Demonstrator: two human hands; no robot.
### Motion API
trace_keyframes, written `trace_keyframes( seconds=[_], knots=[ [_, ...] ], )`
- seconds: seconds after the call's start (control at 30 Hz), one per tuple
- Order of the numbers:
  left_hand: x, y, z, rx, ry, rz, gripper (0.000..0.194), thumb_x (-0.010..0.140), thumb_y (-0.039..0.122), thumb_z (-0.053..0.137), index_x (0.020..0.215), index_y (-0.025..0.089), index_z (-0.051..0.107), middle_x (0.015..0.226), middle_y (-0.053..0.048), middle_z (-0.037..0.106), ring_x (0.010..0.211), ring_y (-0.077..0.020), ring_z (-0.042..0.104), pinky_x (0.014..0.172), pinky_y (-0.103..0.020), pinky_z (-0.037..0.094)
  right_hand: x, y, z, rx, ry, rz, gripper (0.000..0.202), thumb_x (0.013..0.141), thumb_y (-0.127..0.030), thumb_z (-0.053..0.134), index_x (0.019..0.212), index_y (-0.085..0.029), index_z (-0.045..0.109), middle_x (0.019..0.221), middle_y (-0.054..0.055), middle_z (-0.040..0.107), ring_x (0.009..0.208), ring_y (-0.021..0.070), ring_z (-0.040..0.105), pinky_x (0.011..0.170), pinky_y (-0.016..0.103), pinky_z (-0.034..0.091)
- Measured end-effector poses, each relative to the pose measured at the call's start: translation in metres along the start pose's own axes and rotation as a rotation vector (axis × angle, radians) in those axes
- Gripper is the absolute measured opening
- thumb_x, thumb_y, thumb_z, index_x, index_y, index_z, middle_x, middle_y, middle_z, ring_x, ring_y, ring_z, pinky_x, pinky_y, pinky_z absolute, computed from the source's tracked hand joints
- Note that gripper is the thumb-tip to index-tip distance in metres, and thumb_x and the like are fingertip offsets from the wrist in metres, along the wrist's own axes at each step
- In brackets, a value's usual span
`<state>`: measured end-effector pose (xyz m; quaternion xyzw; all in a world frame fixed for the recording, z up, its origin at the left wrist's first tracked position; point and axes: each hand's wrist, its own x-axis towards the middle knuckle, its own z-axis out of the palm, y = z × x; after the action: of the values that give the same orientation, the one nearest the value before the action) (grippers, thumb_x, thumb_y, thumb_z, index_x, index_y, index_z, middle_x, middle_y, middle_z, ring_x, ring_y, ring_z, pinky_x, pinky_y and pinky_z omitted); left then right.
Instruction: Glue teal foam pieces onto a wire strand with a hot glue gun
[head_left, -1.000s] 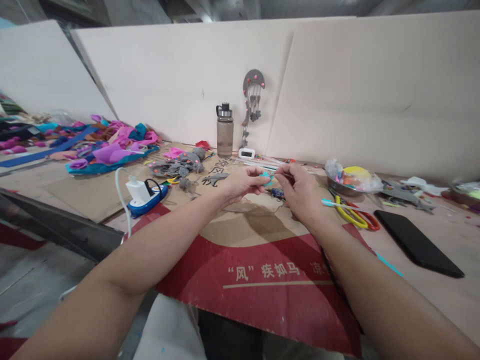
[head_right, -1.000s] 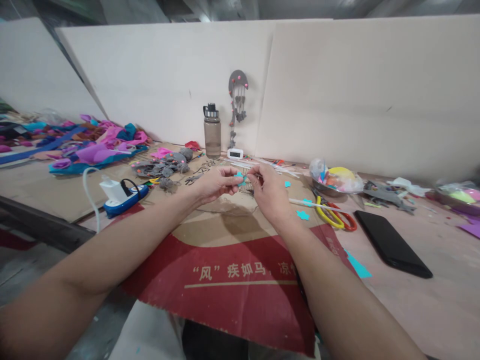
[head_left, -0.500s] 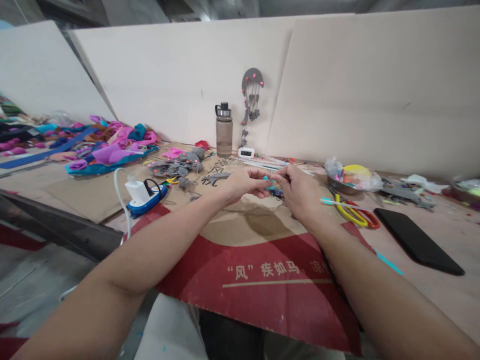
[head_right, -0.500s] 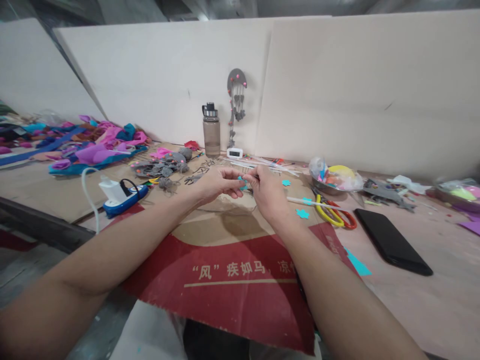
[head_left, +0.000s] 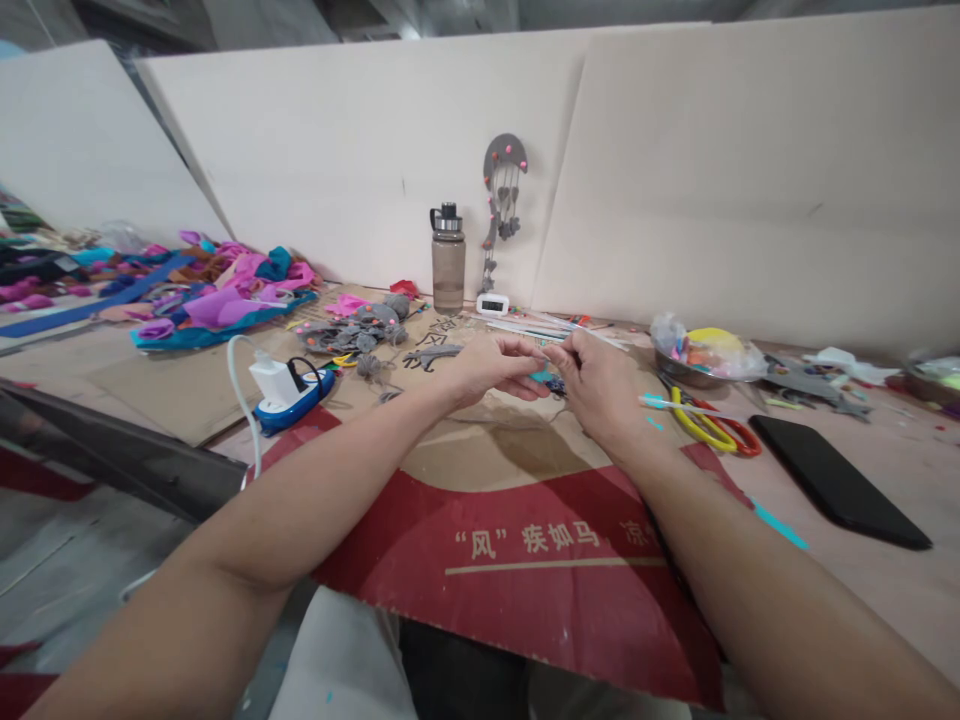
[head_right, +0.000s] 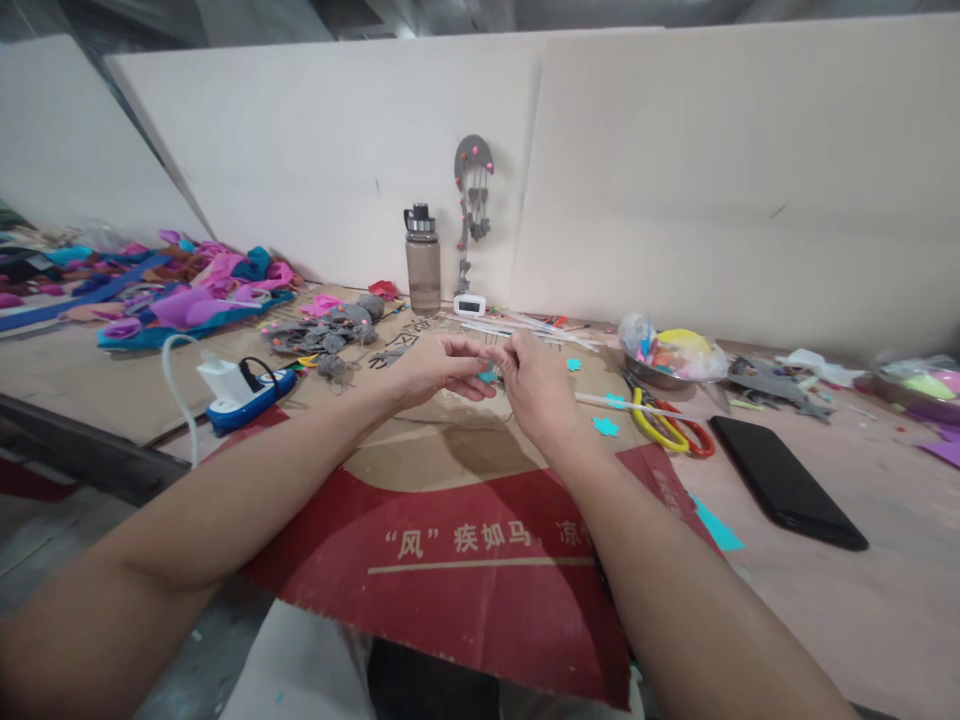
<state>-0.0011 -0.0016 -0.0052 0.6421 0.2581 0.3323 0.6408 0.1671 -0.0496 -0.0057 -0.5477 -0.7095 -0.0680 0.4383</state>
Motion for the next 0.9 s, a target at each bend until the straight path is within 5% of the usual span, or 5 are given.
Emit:
trace_keyframes(
  seconds=[0.43,0.7,0.83,0.9],
  knots=[
    [0.000,0.002,0.005,0.080,0.118,0.012,0.013,0.080,0.019,0.071,0.081,0.011,0.060,0.069,-0.003,0.069,0.066,-0.0157,0.073,0.064,-0.027,0.060,0.002,-0.005,-0.004,0.070,-0.051,0.011,0.040,0.094,-0.051,0.043,0.065,-0.024,0.040,0.059,0.001,0.051,0.057,0.0159,0.044,0.055,0.030,0.031],
    [-0.002,0.006,0.003,0.200,0.196,0.071,0.011,0.080,0.016,0.069,0.077,0.011,0.061,0.065,-0.003,0.068,0.059,-0.0121,0.069,0.060,-0.023,0.058,0.001,0.006,0.012,0.352,-0.189,0.035,0.029,0.084,-0.037,0.061,0.108,-0.025,0.050,0.080,0.000,0.061,0.063,0.0164,0.056,0.060,0.031,0.043],
    [-0.003,0.008,0.004,0.192,0.198,0.055,0.009,0.081,0.016,0.069,0.080,0.010,0.062,0.066,-0.005,0.069,0.060,-0.0123,0.069,0.060,-0.023,0.058,0.002,0.004,0.006,0.210,-0.134,-0.048,0.005,0.086,-0.029,0.057,0.087,-0.024,0.058,0.073,0.001,0.061,0.068,0.0186,0.056,0.063,0.033,0.043],
    [-0.004,0.008,0.005,0.193,0.194,0.063,0.009,0.081,0.016,0.069,0.080,0.009,0.063,0.067,-0.005,0.069,0.060,-0.0120,0.069,0.060,-0.023,0.058,0.002,0.001,0.002,0.139,-0.101,-0.071,0.011,0.087,-0.030,0.056,0.078,-0.024,0.058,0.072,0.002,0.061,0.069,0.0193,0.056,0.064,0.033,0.042]
  ],
)
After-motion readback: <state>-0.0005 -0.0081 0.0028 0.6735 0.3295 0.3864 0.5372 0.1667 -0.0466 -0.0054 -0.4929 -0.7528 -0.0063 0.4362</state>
